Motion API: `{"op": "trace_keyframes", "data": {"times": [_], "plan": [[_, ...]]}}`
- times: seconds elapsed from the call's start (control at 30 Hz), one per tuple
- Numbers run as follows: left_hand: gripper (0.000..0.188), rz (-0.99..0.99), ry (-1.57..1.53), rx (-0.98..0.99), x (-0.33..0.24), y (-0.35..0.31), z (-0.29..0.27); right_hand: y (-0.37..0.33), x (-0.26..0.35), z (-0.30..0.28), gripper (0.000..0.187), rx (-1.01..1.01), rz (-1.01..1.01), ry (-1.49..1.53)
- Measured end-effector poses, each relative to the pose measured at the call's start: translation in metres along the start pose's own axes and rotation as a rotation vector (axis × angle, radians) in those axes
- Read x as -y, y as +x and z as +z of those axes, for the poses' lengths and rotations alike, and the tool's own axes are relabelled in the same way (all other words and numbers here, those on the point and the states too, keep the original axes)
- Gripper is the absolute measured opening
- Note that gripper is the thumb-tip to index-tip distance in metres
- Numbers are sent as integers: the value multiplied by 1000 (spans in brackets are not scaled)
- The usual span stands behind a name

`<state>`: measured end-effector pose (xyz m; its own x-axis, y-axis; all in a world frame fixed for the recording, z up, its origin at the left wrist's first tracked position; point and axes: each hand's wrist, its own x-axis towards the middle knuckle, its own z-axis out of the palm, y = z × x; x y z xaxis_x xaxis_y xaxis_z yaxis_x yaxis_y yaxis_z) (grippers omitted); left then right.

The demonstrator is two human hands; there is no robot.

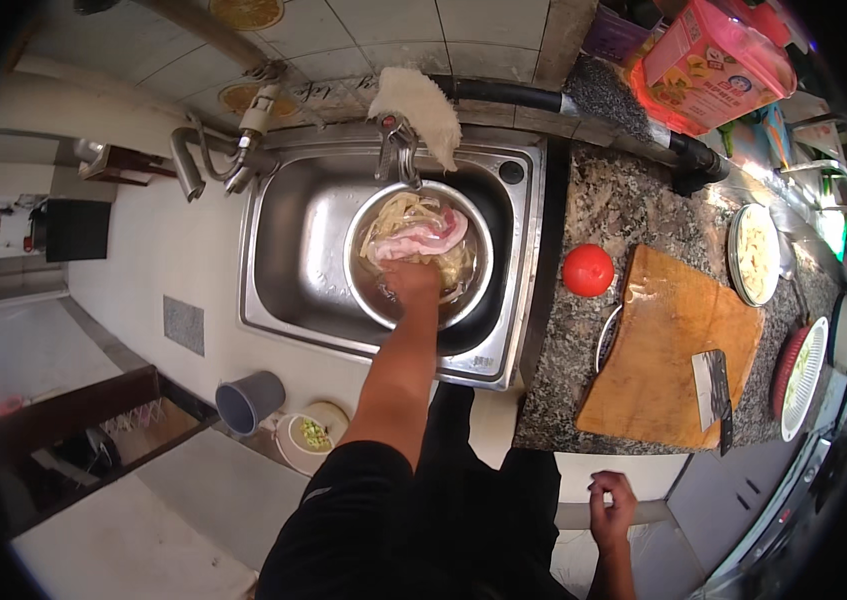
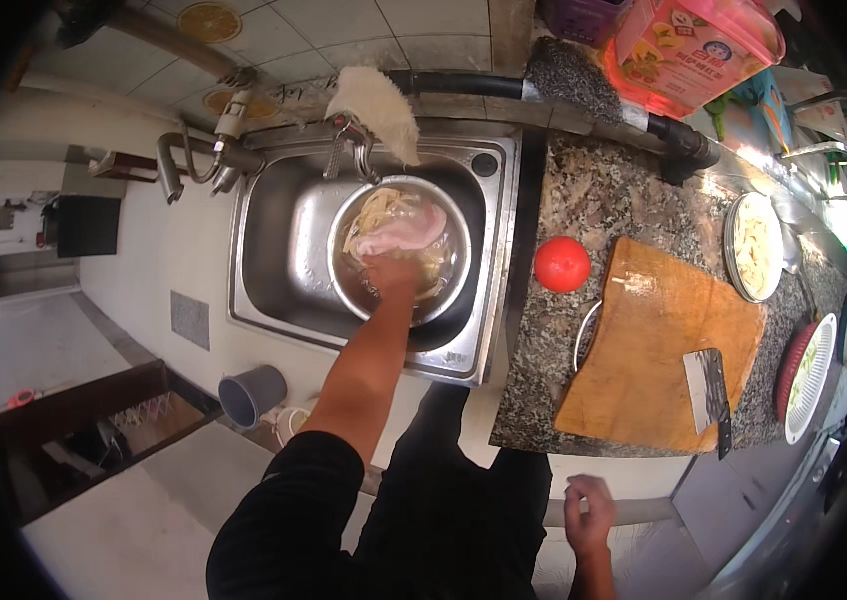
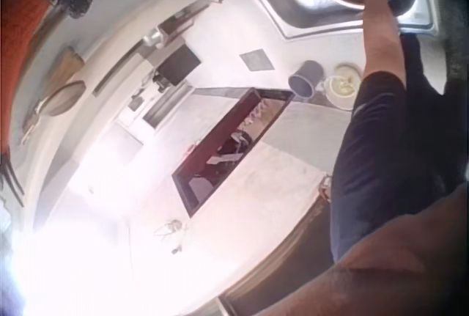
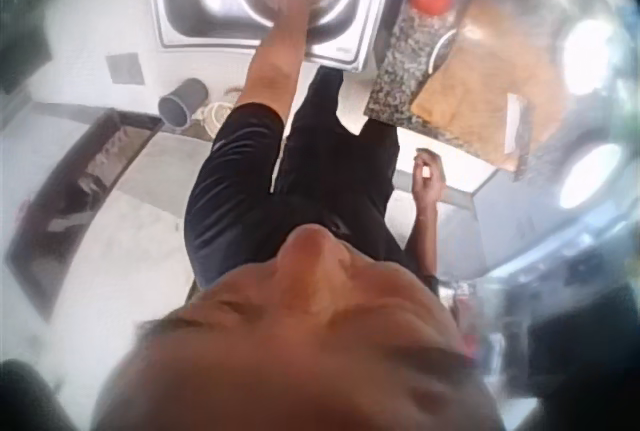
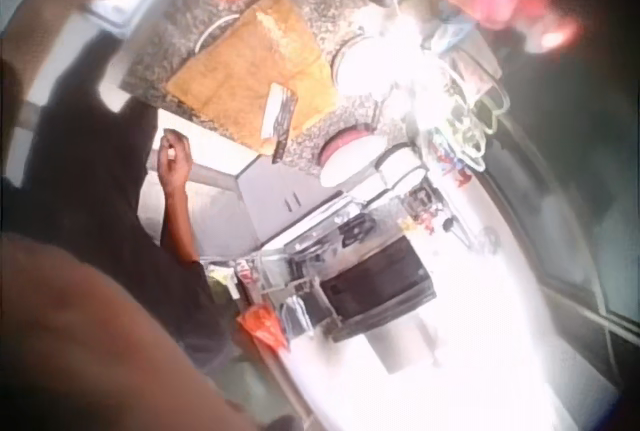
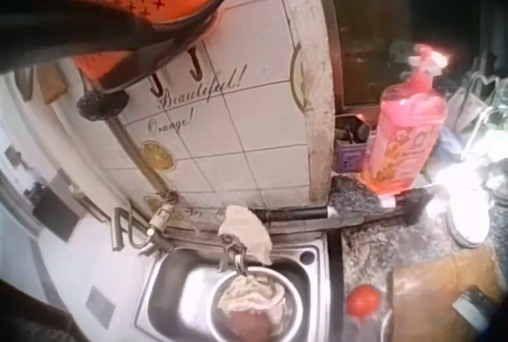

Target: The person retrieves a plate from a cabinet, then washes and slices a long, pale vegetable on a wooden cutting board using a knife. The sliced pieces are transferred to a plate, and the process is repeated with additional vegetable pieces.

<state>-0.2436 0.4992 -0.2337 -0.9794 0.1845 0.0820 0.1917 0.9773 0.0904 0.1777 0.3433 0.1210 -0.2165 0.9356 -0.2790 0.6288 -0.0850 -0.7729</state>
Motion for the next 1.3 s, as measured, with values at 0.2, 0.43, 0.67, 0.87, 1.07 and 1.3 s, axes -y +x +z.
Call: {"op": "trace_keyframes", "data": {"times": [0.2, 0.43, 0.67, 0.87, 1.07, 1.3], "plan": [[17, 689, 94, 487, 35, 39, 38, -26, 23, 23, 11, -47, 104, 8], [14, 83, -514, 1349, 34, 110, -133, -32, 42, 33, 10, -146, 75, 49], [27, 936, -48, 1033, 0, 157, -286, -22, 64, 30, 12, -99, -16, 43], [37, 1088, 134, 854, -29, 155, -410, -13, 71, 25, 13, -106, -129, 61], [36, 1318, 148, 710, -61, 104, -537, -7, 68, 6, 15, -177, -225, 36], [32, 1510, 46, 758, -119, -4, -612, -10, 11, -65, 20, -281, -71, -26]]}}
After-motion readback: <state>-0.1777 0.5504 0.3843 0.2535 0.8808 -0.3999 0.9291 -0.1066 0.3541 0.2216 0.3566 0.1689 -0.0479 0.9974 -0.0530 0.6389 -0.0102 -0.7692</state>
